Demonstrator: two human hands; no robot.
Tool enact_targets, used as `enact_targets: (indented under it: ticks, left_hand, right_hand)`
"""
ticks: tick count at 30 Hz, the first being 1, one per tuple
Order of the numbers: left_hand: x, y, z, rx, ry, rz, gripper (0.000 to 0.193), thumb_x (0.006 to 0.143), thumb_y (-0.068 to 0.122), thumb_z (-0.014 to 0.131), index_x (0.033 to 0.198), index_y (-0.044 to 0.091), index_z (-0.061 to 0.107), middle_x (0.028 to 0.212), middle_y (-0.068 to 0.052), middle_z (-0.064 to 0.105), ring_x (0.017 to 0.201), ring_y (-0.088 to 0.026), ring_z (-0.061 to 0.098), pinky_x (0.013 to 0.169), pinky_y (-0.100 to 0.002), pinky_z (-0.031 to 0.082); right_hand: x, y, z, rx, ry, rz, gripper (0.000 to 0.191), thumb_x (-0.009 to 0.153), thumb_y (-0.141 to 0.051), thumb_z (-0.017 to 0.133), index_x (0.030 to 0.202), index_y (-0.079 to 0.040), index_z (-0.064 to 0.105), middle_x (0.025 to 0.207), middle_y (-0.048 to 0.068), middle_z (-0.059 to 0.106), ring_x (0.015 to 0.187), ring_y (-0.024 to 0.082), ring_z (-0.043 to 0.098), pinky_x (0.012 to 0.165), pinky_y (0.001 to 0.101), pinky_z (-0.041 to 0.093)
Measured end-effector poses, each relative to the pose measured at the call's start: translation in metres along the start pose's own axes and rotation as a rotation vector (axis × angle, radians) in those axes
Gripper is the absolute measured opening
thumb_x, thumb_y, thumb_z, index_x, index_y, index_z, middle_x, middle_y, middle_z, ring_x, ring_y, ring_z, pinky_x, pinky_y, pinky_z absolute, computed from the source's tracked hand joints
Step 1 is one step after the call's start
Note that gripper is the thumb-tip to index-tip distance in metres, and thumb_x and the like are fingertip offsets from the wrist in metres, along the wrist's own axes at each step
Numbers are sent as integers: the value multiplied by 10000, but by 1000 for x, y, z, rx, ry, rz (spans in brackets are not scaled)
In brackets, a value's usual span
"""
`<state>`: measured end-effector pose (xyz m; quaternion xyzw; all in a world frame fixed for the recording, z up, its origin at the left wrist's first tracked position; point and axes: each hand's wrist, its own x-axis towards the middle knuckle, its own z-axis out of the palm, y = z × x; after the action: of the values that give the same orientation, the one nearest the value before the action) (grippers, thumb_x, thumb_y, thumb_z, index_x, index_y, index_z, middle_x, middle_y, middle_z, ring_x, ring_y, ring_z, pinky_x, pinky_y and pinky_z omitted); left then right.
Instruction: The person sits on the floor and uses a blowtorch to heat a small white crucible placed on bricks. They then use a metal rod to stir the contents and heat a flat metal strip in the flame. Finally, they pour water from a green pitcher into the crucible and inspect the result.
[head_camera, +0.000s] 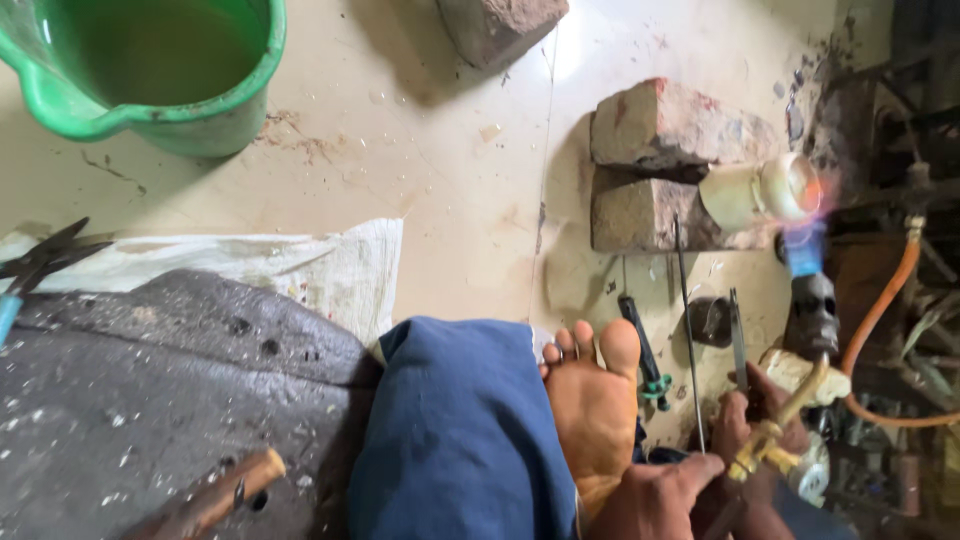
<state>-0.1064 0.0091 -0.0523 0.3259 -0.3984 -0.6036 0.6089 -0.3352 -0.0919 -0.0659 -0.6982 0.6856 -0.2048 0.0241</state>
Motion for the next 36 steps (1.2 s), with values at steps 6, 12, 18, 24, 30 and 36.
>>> enact_targets:
  ticks: [6, 12, 18, 24, 30, 36]
  left_hand:
    - [9, -15, -2, -108, 20, 46, 515, 795, 164, 754, 1256, -12, 606, 905, -173, 720, 859, -283, 742, 800, -365, 603]
    - [10, -26, -5, -145, 19, 39, 529, 784, 114, 753, 1269, -15, 585, 927, -158, 726, 863, -251, 738, 807, -346, 600]
    - [9, -37, 7, -152, 35, 21, 549, 773, 64, 752, 1281, -19, 564, 949, -142, 732, 867, -220, 734, 813, -327, 597]
    - [7, -48, 19, -161, 80, -1, 573, 762, 14, 752, 1294, -22, 542, 972, -127, 738, 871, -188, 730, 819, -308, 593]
    - [-4, -59, 16, -188, 145, -49, 602, 750, -36, 751, 1307, -25, 521, 994, -112, 744, 876, -156, 727, 825, -289, 590]
    - [-7, -41, 2, -201, 100, -141, 639, 756, -77, 748, 1330, -25, 472, 997, -76, 732, 861, -115, 705, 815, -267, 580]
  right_hand:
    - [1, -13, 11, 208, 46, -80, 362, 971, 46, 555, 1324, 108, 606, 1086, 159, 689, 850, 132, 644, 769, 241, 520]
    - [-2, -28, 7, 102, 0, 8, 354, 993, 21, 569, 1329, 121, 610, 966, 156, 688, 751, 129, 622, 661, 243, 482]
    - [-1, -1, 9, 317, -17, 170, 430, 970, 9, 584, 1386, 104, 639, 780, 130, 633, 618, 118, 552, 582, 251, 421]
    - [0, -18, -5, 93, 115, -36, 347, 918, -52, 696, 1252, 45, 696, 983, 88, 695, 851, 143, 650, 762, 258, 519]
    - [3, -45, -16, 370, 187, 69, 326, 946, 36, 614, 1259, 31, 705, 1019, 105, 704, 843, 132, 659, 764, 254, 536]
    - [9, -44, -19, 583, 242, 239, 316, 948, 41, 581, 1243, 38, 694, 1047, 101, 735, 800, 106, 682, 714, 233, 553]
